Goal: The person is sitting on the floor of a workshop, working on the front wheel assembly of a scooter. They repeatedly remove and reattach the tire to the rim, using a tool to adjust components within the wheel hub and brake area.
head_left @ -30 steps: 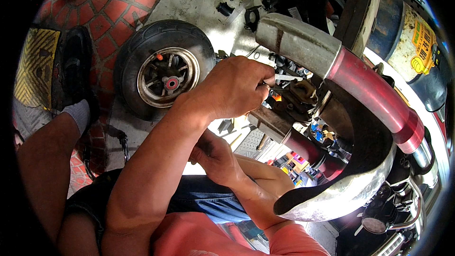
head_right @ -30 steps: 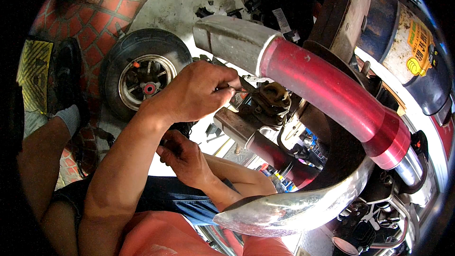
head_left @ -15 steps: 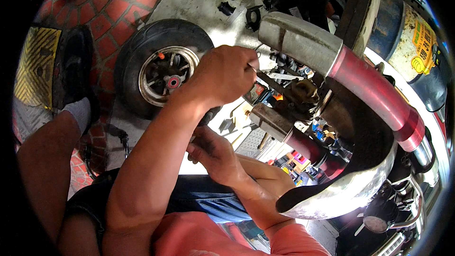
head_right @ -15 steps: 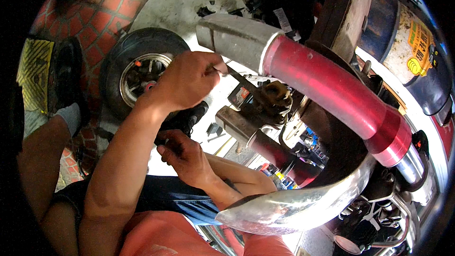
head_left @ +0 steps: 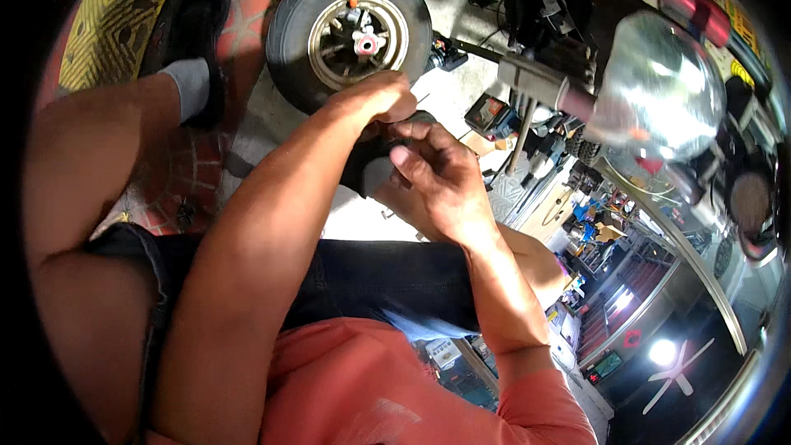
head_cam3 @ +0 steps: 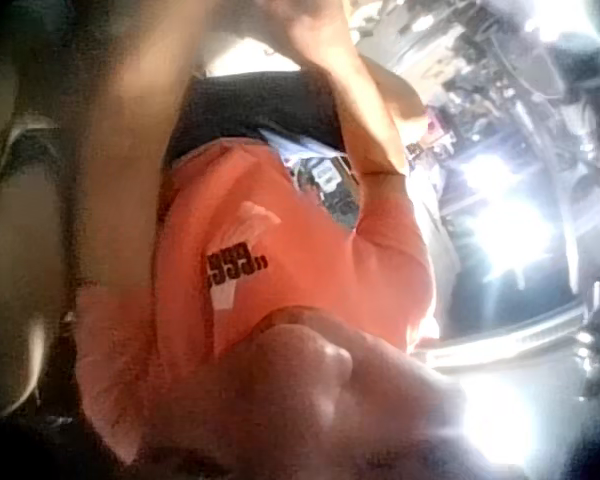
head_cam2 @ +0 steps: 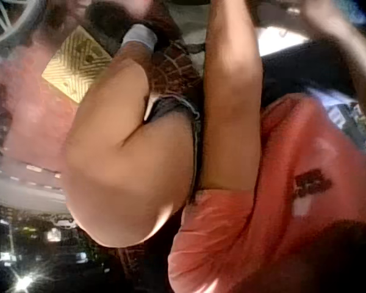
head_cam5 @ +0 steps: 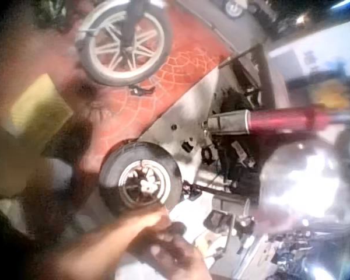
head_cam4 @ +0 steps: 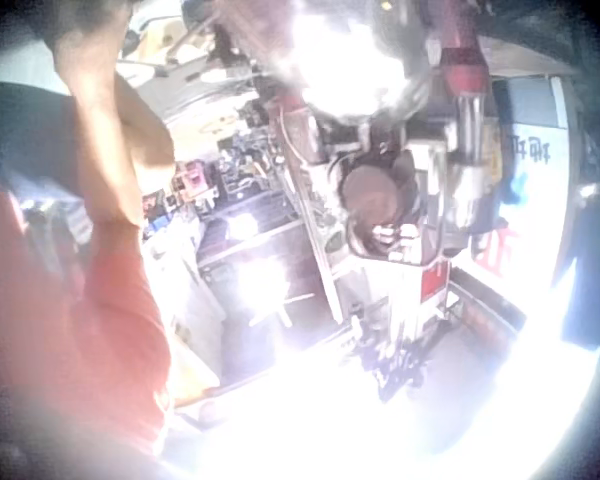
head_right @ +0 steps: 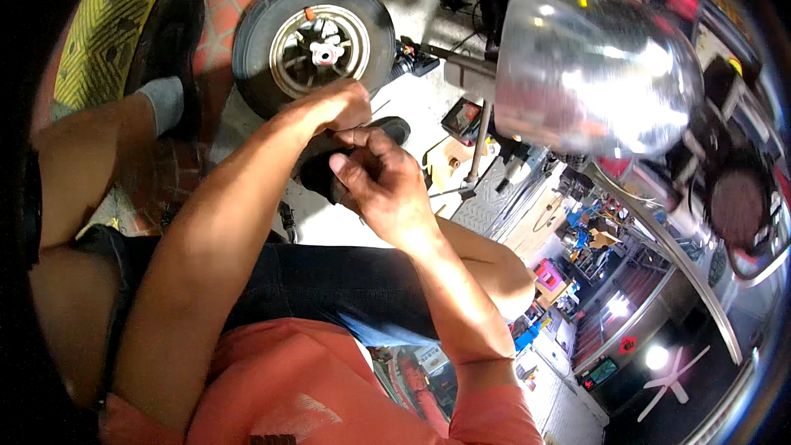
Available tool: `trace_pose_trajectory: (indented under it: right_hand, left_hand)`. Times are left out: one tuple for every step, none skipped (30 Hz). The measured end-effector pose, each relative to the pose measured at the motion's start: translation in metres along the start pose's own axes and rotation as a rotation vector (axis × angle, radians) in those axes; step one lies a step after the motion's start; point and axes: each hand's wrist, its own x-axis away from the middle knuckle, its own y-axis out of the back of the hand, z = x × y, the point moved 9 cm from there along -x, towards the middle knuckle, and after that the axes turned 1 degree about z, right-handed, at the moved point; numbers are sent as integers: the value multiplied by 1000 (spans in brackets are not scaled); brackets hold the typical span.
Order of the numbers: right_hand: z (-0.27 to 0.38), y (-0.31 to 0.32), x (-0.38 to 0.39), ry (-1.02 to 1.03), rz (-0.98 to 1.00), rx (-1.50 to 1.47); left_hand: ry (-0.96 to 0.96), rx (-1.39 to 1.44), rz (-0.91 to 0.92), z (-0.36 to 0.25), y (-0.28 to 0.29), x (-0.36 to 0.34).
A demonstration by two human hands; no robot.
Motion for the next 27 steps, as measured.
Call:
trace_pose_trajectory:
  right_hand:
    - [-11, -1, 4, -36, 7, -98]
    - [-22, 0, 9, -49, -13, -89]
    - [-19, -10, 8, -38, 14, -67]
    - [-24, -12, 13, -34, 7, -43]
    - [-29, -13, 18, -28, 0, -19]
    - [-27, -21, 20, -12, 15, 9]
    - [-30, -23, 25, -8, 12, 38]
    - [-32, -24, 29, -5, 9, 65]
    - [-35, -23, 33, -3, -1, 92]
    - [-46, -22, 37, -11, -18, 19]
    - [-53, -21, 40, -13, -24, 20]
    - [-57, -22, 43, -8, -25, 26]
    - [-65, -21, 45, -7, -28, 29]
    - [-74, -22, 47, 15, -29, 6]
    - [-79, -25, 49, 14, -33, 37]
    - [-81, -27, 53, 13, -43, 71]
    - [-82, -29, 56, 12, -53, 105]
    - [-81, -31, 60, 19, -70, 157]
    - [-84, -32, 64, 7, -90, 138]
    - [-87, -31, 67, -14, -88, 151]
    - [-91, -30, 70, -36, -87, 163]
    - [-86, -34, 73, 1, -89, 124]
    - [-87, -34, 71, 2, -92, 153]
    - [-92, -32, 72, -6, -98, 181]
    - [-94, -30, 72, -13, -104, 209]
    - [-92, -29, 72, -13, -123, 210]
    - [-93, -25, 73, -9, -135, 199]
  left_hand:
    - [176, 152, 86, -8, -4, 42]
    - [258, 194, 213, 7, -34, 37]
    - [267, 178, 259, 33, -39, 38]
    - [164, 101, 243, 36, -44, 49]
    - [62, 23, 226, 36, -52, 62]
    - [80, -61, 121, 54, -51, 66]
    - [101, -150, 36, 60, -55, 74]
    - [69, -244, -24, 66, -57, 85]
    - [215, -202, 22, 79, -63, 97]
    - [361, -159, 68, 92, -69, 109]
    - [506, -117, 114, 105, -77, 120]
    - [507, -161, 70, 111, -74, 125]
    - [508, -207, 31, 119, -75, 128]
    - [508, -253, -8, 126, -74, 127]
    - [504, -274, -34, 135, -75, 124]
    - [493, -296, -58, 138, -77, 117]
    - [483, -316, -83, 141, -78, 111]
    - [397, -335, -191, 129, -75, 112]
    - [388, -246, -140, 124, -81, 108]
    - [378, -157, -89, 115, -87, 102]
    - [368, -71, -36, 103, -94, 97]
    - [366, 250, -161, 95, -93, 103]
    - [242, 267, -272, 94, -85, 85]
    - [116, 271, -368, 78, -74, 82]
    - [110, 585, -478, 75, -70, 80]
    - [100, 677, -517, 70, -62, 75]
    - [96, 763, -543, 53, -48, 78]
